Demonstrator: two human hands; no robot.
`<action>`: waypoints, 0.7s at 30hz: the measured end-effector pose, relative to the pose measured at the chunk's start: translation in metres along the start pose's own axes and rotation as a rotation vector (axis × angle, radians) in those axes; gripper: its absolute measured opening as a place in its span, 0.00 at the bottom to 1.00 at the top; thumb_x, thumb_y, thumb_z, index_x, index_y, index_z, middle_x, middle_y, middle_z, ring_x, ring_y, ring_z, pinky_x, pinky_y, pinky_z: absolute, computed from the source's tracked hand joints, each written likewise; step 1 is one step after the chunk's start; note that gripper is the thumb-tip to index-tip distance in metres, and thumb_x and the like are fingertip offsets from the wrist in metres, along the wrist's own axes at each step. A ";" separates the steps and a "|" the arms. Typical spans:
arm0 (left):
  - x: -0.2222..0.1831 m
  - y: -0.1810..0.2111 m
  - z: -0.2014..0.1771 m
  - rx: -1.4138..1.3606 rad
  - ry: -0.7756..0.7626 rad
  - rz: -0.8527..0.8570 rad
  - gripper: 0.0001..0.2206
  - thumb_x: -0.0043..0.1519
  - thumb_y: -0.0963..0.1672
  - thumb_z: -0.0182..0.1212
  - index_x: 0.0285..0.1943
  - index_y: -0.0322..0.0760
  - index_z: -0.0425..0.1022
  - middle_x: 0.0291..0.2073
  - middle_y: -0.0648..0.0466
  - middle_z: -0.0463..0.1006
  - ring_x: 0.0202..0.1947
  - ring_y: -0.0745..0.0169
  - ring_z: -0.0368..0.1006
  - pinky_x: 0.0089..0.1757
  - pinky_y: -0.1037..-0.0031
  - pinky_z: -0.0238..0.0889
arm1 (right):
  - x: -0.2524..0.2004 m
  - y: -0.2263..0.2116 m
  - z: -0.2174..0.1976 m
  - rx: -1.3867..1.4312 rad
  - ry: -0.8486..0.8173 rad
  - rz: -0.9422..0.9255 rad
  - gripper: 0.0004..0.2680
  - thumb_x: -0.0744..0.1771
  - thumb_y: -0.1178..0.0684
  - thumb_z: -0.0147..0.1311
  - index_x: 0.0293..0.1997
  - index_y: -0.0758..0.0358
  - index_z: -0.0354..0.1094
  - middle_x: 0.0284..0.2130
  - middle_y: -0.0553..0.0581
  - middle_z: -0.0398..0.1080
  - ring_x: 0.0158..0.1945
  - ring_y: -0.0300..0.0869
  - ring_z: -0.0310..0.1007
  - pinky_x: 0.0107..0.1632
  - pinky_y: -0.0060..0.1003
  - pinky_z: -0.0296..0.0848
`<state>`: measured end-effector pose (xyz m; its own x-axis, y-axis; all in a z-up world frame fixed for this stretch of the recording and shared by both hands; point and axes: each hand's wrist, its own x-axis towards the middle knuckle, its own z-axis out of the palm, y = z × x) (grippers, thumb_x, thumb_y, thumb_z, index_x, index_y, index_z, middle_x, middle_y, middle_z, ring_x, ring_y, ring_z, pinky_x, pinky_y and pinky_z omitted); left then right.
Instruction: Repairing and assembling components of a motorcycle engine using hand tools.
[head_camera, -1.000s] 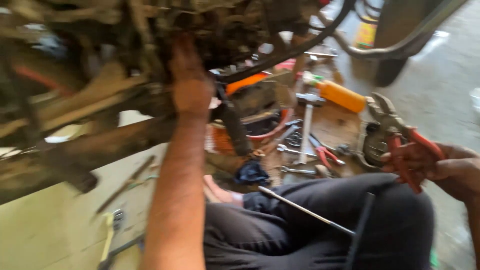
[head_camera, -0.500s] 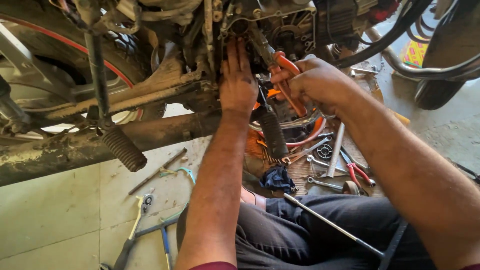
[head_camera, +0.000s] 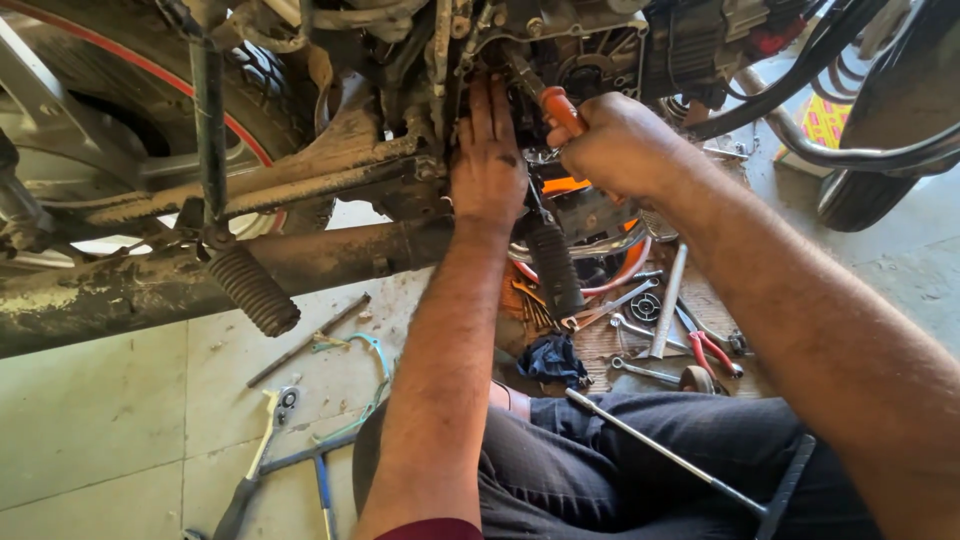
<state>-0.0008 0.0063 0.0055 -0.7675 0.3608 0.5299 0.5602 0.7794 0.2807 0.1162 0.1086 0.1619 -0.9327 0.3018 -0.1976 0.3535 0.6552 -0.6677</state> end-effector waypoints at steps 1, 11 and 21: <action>0.000 0.000 0.000 -0.009 -0.002 0.007 0.43 0.55 0.37 0.61 0.80 0.33 0.40 0.77 0.40 0.45 0.66 0.34 0.64 0.44 0.65 0.80 | 0.001 -0.001 0.001 -0.076 0.027 0.011 0.12 0.63 0.54 0.55 0.49 0.64 0.75 0.28 0.59 0.74 0.30 0.44 0.74 0.34 0.42 0.72; 0.001 -0.001 0.007 0.048 0.043 0.010 0.43 0.54 0.37 0.61 0.80 0.33 0.42 0.77 0.42 0.45 0.64 0.36 0.66 0.41 0.67 0.80 | 0.007 0.013 0.007 -0.279 0.139 -0.095 0.13 0.67 0.47 0.54 0.41 0.72 0.74 0.27 0.70 0.74 0.33 0.55 0.77 0.39 0.49 0.73; 0.001 0.002 -0.001 0.027 -0.029 0.004 0.42 0.55 0.36 0.60 0.80 0.32 0.42 0.78 0.41 0.44 0.64 0.40 0.66 0.38 0.71 0.81 | 0.012 0.003 0.011 -0.226 0.116 -0.044 0.12 0.64 0.50 0.54 0.42 0.70 0.74 0.28 0.69 0.75 0.35 0.53 0.79 0.39 0.49 0.74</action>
<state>-0.0003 0.0074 0.0071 -0.7741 0.3785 0.5075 0.5551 0.7913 0.2565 0.1057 0.1068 0.1497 -0.9377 0.3383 -0.0794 0.3318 0.8038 -0.4939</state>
